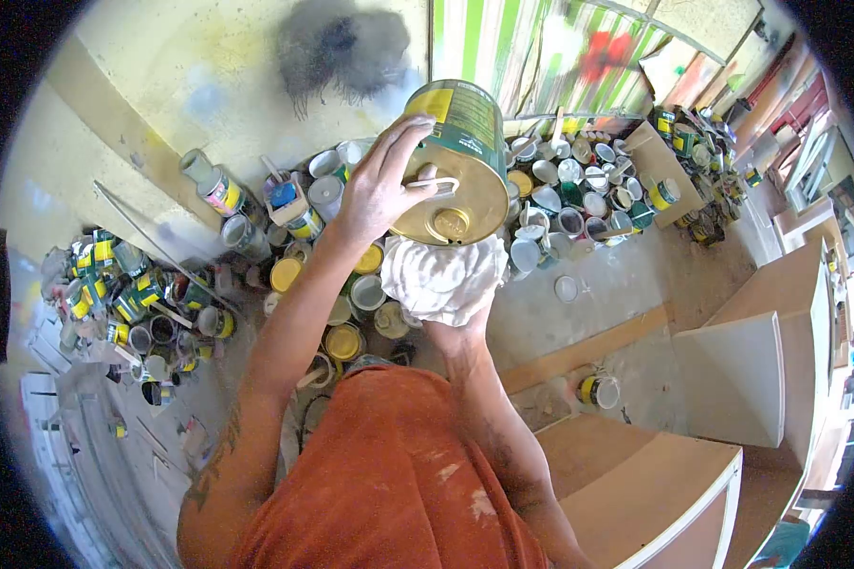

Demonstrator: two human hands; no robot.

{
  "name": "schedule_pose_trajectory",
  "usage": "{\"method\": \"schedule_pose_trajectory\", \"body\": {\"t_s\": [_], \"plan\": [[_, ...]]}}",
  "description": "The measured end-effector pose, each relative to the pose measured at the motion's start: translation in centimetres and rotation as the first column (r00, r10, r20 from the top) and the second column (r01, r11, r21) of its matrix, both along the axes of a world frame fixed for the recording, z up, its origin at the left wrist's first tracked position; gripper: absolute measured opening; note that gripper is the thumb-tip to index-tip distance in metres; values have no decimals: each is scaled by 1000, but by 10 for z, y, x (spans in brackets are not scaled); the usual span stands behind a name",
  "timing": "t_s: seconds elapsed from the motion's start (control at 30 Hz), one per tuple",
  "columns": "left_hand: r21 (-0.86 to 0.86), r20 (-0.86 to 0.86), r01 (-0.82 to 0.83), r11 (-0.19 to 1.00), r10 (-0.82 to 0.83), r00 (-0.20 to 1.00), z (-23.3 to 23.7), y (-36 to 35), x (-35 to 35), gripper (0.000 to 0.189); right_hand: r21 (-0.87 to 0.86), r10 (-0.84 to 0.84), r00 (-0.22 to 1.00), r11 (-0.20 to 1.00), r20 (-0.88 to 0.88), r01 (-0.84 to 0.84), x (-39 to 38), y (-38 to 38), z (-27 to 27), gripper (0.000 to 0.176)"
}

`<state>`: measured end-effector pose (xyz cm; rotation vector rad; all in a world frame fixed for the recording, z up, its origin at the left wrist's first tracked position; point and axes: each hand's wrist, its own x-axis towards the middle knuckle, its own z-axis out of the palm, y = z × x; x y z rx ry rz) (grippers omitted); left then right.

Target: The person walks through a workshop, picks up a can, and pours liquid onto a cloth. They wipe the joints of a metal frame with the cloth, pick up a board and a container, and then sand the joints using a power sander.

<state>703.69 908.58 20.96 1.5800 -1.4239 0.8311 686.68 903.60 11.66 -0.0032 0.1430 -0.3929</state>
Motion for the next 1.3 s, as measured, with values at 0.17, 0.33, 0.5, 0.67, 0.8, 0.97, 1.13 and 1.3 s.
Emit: {"method": "schedule_pose_trajectory", "body": {"t_s": [0.17,0.33,0.5,0.67,0.8,0.97,1.13,1.3], "plan": [[-28,10,-1,1000,1,1000,9,6,4,65,7,27,999,1000,-22,-26,5,1,3,52],[-75,62,9,997,-5,998,13,11,13,60,-14,130,991,991,-11,-130,4,-5,8,53],[-141,104,32,990,-17,994,13,12,15,54,4,147,983,989,105,-149,11,-9,-8,53],[-109,111,40,993,-27,993,18,20,18,61,38,170,972,983,161,-178,14,-4,2,53],[-105,121,12,994,1,993,20,29,19,60,12,183,979,983,95,-185,19,-3,6,54],[-107,177,-40,993,58,982,26,44,14,54,45,171,984,984,47,-173,24,-4,1,51],[-90,190,-44,995,61,980,28,47,6,51,78,224,965,969,134,-235,26,-3,-4,52],[-2,140,-21,1000,21,990,30,43,-8,52,111,262,955,954,141,-279,31,7,-3,53]]}}
